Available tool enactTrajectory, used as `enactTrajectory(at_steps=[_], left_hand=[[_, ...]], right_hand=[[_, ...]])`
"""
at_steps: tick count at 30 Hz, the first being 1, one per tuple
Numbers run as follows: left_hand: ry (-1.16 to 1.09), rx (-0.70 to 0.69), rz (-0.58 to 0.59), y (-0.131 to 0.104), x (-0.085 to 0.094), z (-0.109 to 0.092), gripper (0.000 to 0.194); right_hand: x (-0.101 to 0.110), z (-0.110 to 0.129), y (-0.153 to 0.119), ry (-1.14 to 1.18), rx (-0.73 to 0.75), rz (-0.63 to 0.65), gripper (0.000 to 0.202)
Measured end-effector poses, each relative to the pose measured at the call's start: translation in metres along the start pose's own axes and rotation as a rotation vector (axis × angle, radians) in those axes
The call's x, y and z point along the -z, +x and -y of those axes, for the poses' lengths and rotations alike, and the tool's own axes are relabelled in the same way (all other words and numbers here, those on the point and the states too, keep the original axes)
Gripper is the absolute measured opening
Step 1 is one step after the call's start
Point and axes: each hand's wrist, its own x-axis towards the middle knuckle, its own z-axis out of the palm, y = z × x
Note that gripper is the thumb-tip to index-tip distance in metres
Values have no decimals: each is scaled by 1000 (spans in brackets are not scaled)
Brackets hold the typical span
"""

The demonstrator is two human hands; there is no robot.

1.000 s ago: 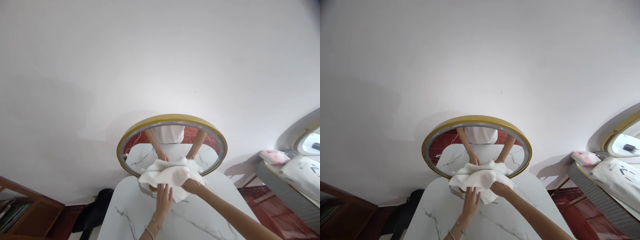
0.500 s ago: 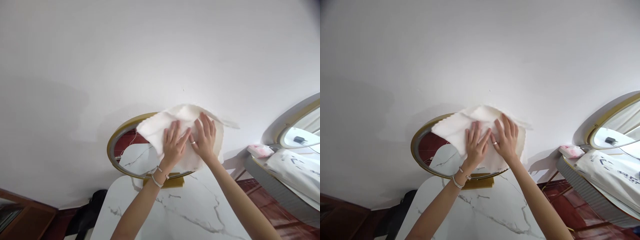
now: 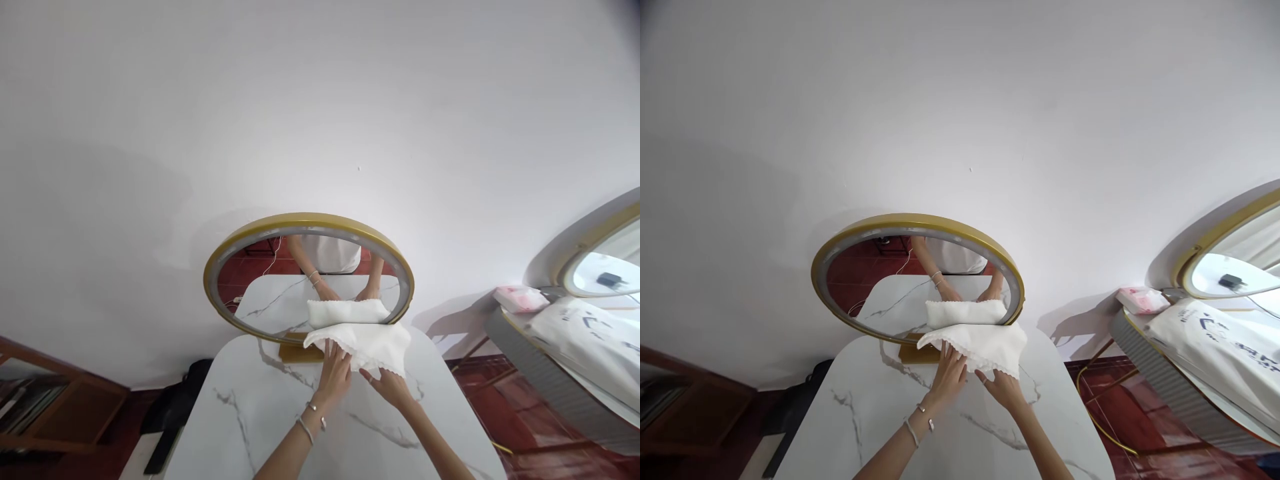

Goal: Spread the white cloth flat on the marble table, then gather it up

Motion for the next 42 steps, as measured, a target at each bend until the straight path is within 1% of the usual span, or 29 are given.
enactTrajectory(at_steps=[1, 2, 4, 5, 6, 7, 8, 10, 12, 14, 16, 18, 20, 22, 23, 25, 27, 29, 31, 33, 35, 37, 38, 40, 42], left_hand=[[-136, 80, -15, -6, 2, 2, 33], [-296, 188, -46, -12, 4, 3, 29], [-598, 426, -136, -20, 9, 5, 21], [-706, 524, -181, -23, 10, 5, 22], [-773, 591, -215, -25, 12, 6, 26], [-797, 621, -234, -26, 14, 6, 31], [-823, 639, -249, -25, 17, 5, 37], [-1012, 750, -309, -23, 24, 3, 44], [-1277, 921, -402, -20, 33, -2, 38], [-1449, 1047, -471, -21, 41, -9, 30], [-1457, 1069, -480, -30, 47, -16, 28], [-1424, 1076, -465, -46, 54, -22, 33], [-1345, 1067, -447, -68, 62, -28, 47], [-1232, 1012, -415, -93, 71, -34, 61], [-1175, 975, -389, -106, 76, -38, 62], [-1090, 924, -322, -128, 87, -46, 55], [-1035, 927, -232, -146, 97, -56, 50], [-1024, 941, -147, -159, 107, -66, 48], [-1039, 923, -98, -167, 117, -77, 43], [-1094, 885, -53, -171, 127, -89, 38], [-1183, 896, 17, -172, 135, -99, 37], [-1273, 974, 69, -171, 140, -108, 38], [-1308, 1024, 65, -170, 140, -111, 38], [-1368, 1101, 13, -165, 134, -115, 37], [-1436, 1138, -53, -157, 119, -114, 33]], right_hand=[[-2, 1, -4, 89, 2, 14, 47], [-3, 3, -7, 239, -11, 6, 52], [-5, 3, -13, 615, -90, -64, 60], [-5, 3, -15, 770, -138, -112, 62], [-4, 3, -16, 888, -190, -162, 62], [-2, 1, -16, 985, -249, -211, 62], [0, 0, -15, 1071, -314, -264, 60], [7, -4, -13, 1233, -452, -374, 56], [15, -10, -12, 1334, -559, -468, 51], [24, -16, -15, 1329, -575, -499, 46], [32, -22, -25, 1316, -571, -502, 42], [39, -26, -42, 1300, -567, -482, 41], [45, -29, -64, 1293, -565, -412, 41], [52, -32, -90, 1292, -570, -346, 41], [55, -32, -103, 1292, -584, -337, 41], [64, -31, -129, 1295, -623, -357, 40], [75, -26, -154, 1299, -666, -383, 40], [89, -16, -179, 1297, -687, -444, 45], [106, -5, -203, 1278, -685, -534, 58], [123, 5, -225, 1253, -667, -567, 69], [139, 9, -243, 1243, -655, -518, 65], [151, 6, -253, 1250, -633, -464, 54], [155, 1, -253, 1252, -617, -446, 52], [160, -14, -245, 1244, -582, -412, 50], [159, -35, -223, 1236, -574, -369, 46]])
